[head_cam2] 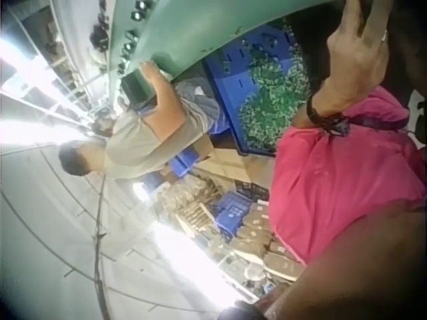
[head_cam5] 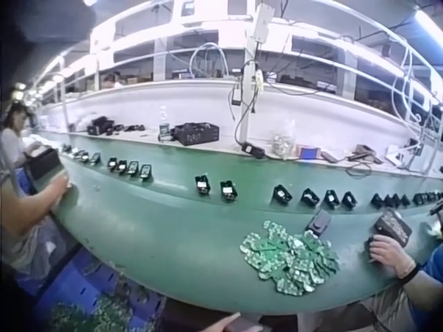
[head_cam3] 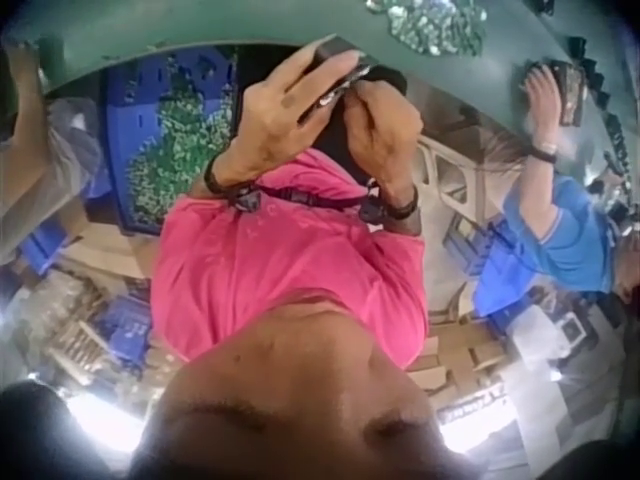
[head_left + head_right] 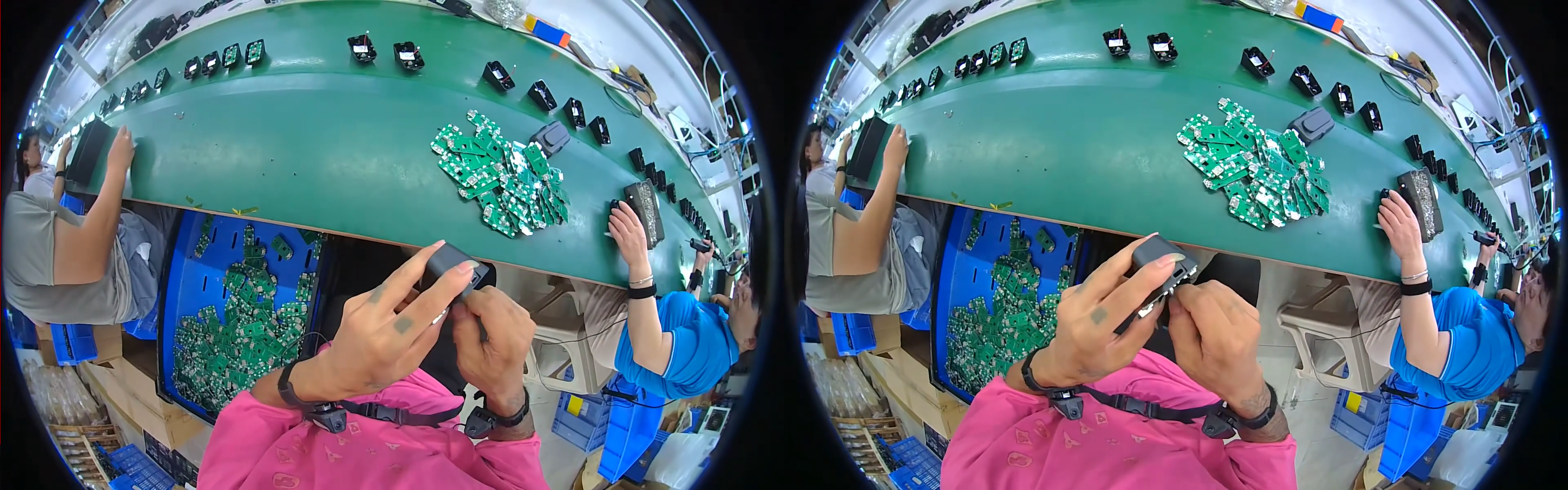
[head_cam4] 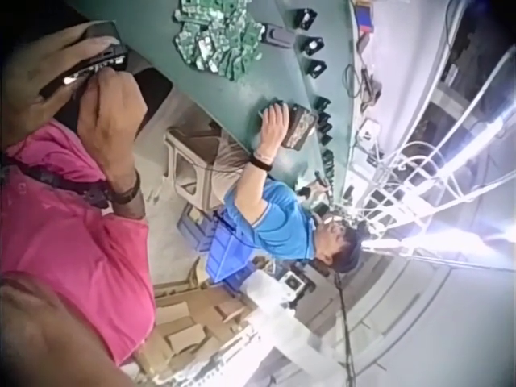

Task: The person picks up a circuit board and a black plastic housing, fits the board into the housing by hand, and places the assembled unit onto the green workbench.

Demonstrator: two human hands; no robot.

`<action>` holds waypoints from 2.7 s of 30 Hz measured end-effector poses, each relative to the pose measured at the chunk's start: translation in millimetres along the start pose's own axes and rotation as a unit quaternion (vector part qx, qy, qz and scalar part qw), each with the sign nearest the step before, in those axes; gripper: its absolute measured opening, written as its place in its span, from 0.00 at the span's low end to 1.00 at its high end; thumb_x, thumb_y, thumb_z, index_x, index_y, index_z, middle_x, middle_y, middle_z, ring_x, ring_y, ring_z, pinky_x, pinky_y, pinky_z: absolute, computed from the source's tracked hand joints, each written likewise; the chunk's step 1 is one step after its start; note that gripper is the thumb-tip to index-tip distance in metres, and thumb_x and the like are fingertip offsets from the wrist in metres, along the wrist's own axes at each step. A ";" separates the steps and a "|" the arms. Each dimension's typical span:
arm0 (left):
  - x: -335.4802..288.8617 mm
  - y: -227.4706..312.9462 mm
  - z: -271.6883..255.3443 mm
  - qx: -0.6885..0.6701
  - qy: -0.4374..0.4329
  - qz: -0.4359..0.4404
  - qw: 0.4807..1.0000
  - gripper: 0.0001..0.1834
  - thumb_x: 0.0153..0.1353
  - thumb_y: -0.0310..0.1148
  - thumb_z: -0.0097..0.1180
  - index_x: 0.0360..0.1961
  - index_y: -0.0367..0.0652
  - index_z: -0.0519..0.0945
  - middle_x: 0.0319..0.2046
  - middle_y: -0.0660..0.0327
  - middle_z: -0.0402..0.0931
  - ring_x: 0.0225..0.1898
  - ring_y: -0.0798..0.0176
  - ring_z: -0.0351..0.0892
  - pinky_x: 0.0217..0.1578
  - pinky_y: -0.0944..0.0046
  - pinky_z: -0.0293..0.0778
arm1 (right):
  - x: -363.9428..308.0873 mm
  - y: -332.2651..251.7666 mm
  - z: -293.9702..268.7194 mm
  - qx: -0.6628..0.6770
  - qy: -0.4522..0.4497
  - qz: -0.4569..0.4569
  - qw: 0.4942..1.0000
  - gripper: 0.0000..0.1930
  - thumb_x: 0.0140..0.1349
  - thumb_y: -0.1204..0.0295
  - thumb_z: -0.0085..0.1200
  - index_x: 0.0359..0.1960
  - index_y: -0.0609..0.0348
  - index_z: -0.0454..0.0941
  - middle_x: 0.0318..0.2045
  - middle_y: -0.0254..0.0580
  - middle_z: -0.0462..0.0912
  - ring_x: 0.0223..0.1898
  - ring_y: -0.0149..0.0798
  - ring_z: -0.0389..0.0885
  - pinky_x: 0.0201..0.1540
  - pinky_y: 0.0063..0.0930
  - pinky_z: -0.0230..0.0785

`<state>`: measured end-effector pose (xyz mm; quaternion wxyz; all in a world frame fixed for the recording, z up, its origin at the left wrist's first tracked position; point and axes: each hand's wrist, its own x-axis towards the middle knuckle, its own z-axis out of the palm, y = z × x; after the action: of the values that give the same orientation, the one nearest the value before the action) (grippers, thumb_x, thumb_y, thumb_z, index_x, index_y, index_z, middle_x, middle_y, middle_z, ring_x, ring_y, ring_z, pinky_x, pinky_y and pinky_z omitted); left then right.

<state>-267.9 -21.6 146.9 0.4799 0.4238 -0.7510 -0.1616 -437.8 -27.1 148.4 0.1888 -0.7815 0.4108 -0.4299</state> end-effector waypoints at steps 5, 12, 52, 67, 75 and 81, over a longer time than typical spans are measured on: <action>-3.4 -12.4 18.6 -0.197 -0.001 -0.190 0.962 0.29 0.57 0.17 0.60 0.62 0.37 0.74 0.56 0.49 0.76 0.44 0.61 0.86 0.40 0.64 0.84 | -7.2 21.5 13.6 0.013 0.024 0.060 0.998 0.02 0.61 0.81 0.58 0.33 0.65 0.78 0.19 0.37 0.75 0.20 0.32 0.75 0.24 0.26 0.66; -8.5 -22.7 24.3 -0.389 -0.024 -0.268 0.881 0.31 0.64 0.23 0.57 0.68 0.35 0.66 0.56 0.50 0.73 0.41 0.66 0.84 0.39 0.68 0.83 | -21.4 38.5 25.2 0.183 0.095 0.238 0.949 0.06 0.69 0.75 0.56 0.38 0.67 0.78 0.28 0.28 0.78 0.29 0.19 0.72 0.30 0.13 0.63; 6.1 -28.4 35.8 -0.208 -0.034 -0.183 0.960 0.28 0.61 0.19 0.57 0.64 0.42 0.74 0.38 0.59 0.80 0.27 0.76 0.73 0.28 0.72 0.70 | -10.7 24.3 9.6 0.298 0.081 0.292 0.905 0.10 0.71 0.69 0.56 0.35 0.65 0.78 0.20 0.24 0.72 0.20 0.16 0.66 0.21 0.14 0.53; 9.6 -29.4 28.3 -0.298 -0.125 -0.210 0.923 0.29 0.63 0.22 0.54 0.67 0.40 0.70 0.39 0.62 0.77 0.28 0.76 0.72 0.30 0.71 0.71 | -11.6 31.1 8.9 0.099 0.098 0.279 0.950 0.09 0.67 0.72 0.60 0.33 0.67 0.80 0.21 0.30 0.77 0.22 0.21 0.69 0.24 0.19 0.60; 2.4 -35.1 37.2 -0.325 -0.093 -0.244 0.909 0.24 0.72 0.29 0.48 0.67 0.36 0.67 0.45 0.59 0.79 0.37 0.73 0.76 0.36 0.69 0.78 | -6.9 24.4 18.1 0.025 0.126 0.293 0.948 0.09 0.67 0.72 0.61 0.36 0.67 0.80 0.20 0.29 0.77 0.22 0.19 0.69 0.23 0.19 0.61; 1.3 -32.7 41.3 -0.308 -0.095 -0.279 0.905 0.23 0.74 0.29 0.45 0.68 0.37 0.64 0.44 0.57 0.79 0.37 0.72 0.77 0.36 0.68 0.78 | -3.8 30.2 21.9 0.025 0.039 0.236 0.971 0.12 0.71 0.70 0.52 0.50 0.66 0.78 0.25 0.50 0.82 0.23 0.43 0.83 0.26 0.33 0.71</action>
<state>-287.8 -48.6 106.3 0.4484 0.4293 -0.5571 -0.5517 -435.2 -43.1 114.6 0.2886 -0.6399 0.5800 -0.4134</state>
